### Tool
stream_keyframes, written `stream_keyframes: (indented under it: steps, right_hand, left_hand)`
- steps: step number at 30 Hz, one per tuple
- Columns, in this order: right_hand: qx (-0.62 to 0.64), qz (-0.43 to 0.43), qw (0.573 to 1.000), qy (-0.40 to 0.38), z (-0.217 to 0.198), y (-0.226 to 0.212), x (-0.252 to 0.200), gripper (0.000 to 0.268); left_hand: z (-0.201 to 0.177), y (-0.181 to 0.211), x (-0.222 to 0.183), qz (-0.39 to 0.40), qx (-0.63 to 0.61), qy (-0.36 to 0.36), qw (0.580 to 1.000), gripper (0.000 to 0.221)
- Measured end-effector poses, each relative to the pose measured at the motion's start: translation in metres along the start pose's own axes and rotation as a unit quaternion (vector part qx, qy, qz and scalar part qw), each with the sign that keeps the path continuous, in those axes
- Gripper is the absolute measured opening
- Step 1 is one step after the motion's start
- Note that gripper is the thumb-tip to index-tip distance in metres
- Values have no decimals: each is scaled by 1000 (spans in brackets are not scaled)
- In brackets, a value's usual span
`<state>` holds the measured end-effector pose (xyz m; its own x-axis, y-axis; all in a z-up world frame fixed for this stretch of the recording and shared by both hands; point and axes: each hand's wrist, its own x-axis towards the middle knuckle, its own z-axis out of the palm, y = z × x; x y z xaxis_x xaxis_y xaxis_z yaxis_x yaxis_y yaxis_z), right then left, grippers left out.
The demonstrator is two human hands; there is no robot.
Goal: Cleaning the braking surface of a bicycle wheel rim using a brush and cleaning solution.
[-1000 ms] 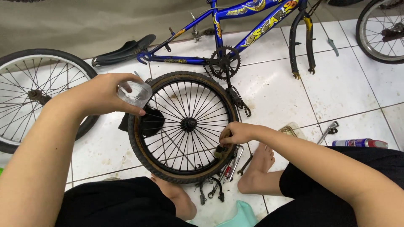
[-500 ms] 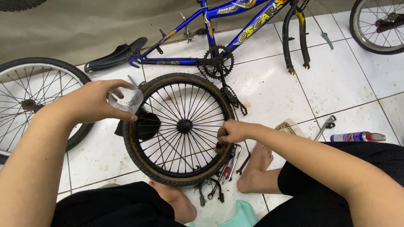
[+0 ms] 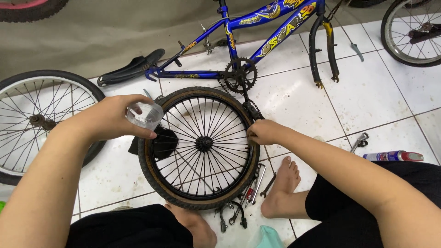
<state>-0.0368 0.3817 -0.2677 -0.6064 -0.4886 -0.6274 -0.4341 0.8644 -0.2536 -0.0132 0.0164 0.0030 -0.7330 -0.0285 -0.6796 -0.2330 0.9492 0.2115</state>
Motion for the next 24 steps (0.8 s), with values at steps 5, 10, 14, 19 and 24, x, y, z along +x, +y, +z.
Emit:
stream_keyframes:
  steps: [5, 10, 14, 19, 24]
  right_hand:
    - [-83, -72, 990, 93, 7, 25, 28, 17]
    - [-184, -69, 971, 136, -31, 7, 36, 26]
    - [-242, -38, 956, 160, -47, 4, 63, 29]
    - [-197, -10, 957, 212, -57, -14, 98, 27]
    - [-48, -8, 951, 305, -62, -60, 119, 28]
  left_hand:
    - [0, 2, 1, 15, -1, -7, 1000, 77]
    - [6, -1, 0, 89, -19, 55, 994, 83]
    - [8, -12, 10, 112, -20, 63, 991, 88]
    - [3, -16, 2, 121, -32, 70, 990, 90]
    - [6, -20, 8, 141, -33, 59, 988, 90]
